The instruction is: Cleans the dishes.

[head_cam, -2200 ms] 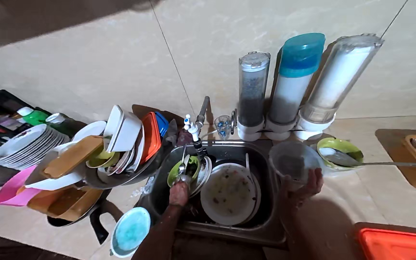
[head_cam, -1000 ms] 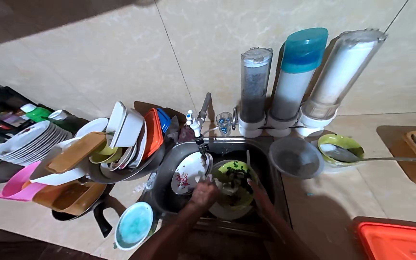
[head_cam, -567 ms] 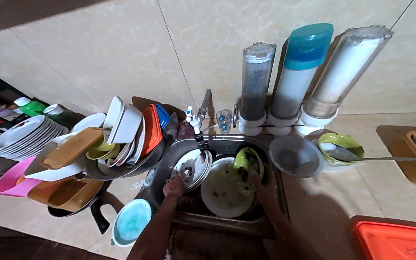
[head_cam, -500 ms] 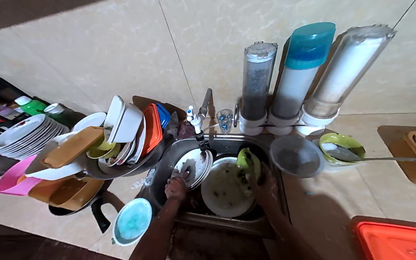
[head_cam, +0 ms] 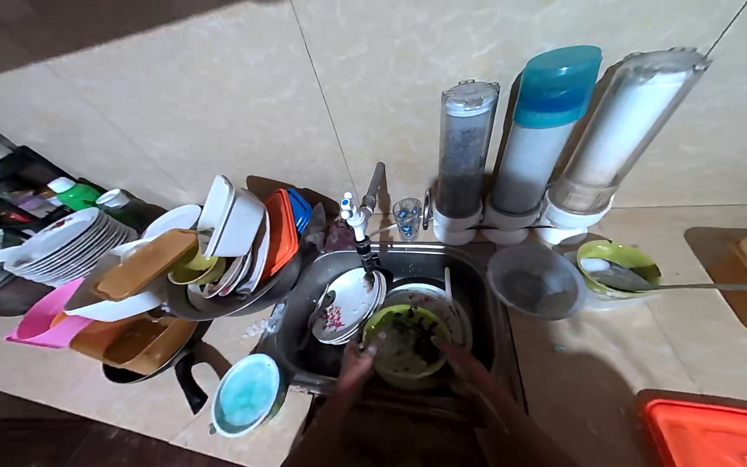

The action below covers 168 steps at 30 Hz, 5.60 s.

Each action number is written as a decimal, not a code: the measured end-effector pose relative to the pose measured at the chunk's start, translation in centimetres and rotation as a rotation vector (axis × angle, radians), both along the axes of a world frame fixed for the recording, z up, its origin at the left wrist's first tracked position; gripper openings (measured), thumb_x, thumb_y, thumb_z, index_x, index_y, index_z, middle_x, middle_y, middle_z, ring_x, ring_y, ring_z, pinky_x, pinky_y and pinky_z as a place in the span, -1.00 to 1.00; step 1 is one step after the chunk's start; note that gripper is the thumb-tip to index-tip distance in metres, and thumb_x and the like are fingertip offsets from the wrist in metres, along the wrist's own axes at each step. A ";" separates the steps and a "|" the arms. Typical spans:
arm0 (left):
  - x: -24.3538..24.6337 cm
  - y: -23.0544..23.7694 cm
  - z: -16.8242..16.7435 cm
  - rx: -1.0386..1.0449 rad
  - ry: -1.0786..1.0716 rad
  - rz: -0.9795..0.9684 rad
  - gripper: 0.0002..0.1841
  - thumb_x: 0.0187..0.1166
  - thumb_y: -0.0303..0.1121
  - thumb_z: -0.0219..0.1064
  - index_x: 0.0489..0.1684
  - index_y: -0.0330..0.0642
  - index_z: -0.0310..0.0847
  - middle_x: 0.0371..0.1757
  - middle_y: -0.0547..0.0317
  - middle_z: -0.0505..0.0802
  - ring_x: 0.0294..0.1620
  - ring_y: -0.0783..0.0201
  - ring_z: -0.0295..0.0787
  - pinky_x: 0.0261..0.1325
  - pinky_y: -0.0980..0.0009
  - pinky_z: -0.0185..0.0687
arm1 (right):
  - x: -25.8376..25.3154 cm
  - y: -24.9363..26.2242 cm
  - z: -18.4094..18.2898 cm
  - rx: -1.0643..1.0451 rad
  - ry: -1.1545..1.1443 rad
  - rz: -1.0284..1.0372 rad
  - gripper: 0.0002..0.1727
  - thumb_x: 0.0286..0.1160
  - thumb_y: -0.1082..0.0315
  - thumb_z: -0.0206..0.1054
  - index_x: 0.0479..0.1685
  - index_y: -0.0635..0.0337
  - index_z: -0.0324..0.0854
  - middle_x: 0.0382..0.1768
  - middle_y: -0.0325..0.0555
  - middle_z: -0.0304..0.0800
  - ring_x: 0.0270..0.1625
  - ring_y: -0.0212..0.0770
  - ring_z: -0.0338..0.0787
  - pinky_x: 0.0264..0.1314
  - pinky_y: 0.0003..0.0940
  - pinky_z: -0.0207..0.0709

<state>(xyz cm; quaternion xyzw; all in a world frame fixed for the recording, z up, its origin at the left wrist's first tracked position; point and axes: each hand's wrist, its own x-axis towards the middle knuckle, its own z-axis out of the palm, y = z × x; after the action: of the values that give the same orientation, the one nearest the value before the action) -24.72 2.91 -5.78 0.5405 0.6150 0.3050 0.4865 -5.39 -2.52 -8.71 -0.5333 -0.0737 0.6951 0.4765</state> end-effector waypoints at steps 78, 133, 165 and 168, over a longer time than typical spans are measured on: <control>-19.3 -2.3 2.0 0.527 0.756 0.133 -0.56 0.53 -0.57 0.32 0.42 -0.47 0.59 0.62 -0.50 0.50 0.64 -0.41 0.43 0.64 -0.20 0.38 | 1.7 0.8 -0.6 0.310 -0.261 -0.240 -0.39 0.87 0.16 -0.01 0.83 0.10 0.05 0.61 0.14 0.41 0.51 -0.10 0.58 0.47 -0.12 0.55; 3.5 -2.6 3.2 0.710 0.475 -0.871 -0.79 0.60 -0.47 0.35 0.01 -0.44 0.78 0.07 -0.25 0.88 0.21 -0.10 0.84 0.37 0.02 0.68 | 2.2 -0.4 0.8 0.474 0.102 -0.246 -0.14 0.73 -0.38 -0.52 0.68 0.01 0.25 0.27 -0.04 0.73 0.20 -0.13 0.78 0.10 -0.05 0.74; -20.6 0.0 2.0 0.430 0.871 0.049 -0.44 0.50 -0.10 0.35 0.39 -0.28 0.66 0.49 -0.40 0.64 0.57 -0.48 0.44 0.58 -0.37 0.29 | 1.3 -0.1 0.3 0.344 -0.147 -0.343 -0.45 0.92 0.02 -0.18 0.56 0.23 0.38 0.23 0.02 0.70 0.17 -0.26 0.76 0.21 -0.22 0.69; -19.4 0.3 2.8 0.292 0.936 0.062 -0.53 0.67 -0.26 0.29 0.51 -0.29 0.57 0.57 -0.45 0.56 0.63 -0.49 0.38 0.63 -0.34 0.26 | 1.4 0.0 -0.1 0.333 -0.180 -0.312 -0.43 0.91 0.05 -0.13 0.62 0.28 0.31 0.32 0.11 0.65 0.25 -0.18 0.73 0.29 -0.13 0.65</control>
<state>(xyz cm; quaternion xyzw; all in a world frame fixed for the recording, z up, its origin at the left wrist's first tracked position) -44.16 3.17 -2.96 0.6637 0.7340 0.1268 0.0679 -3.95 -2.51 -8.81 -0.5121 -0.1461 0.5410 0.6509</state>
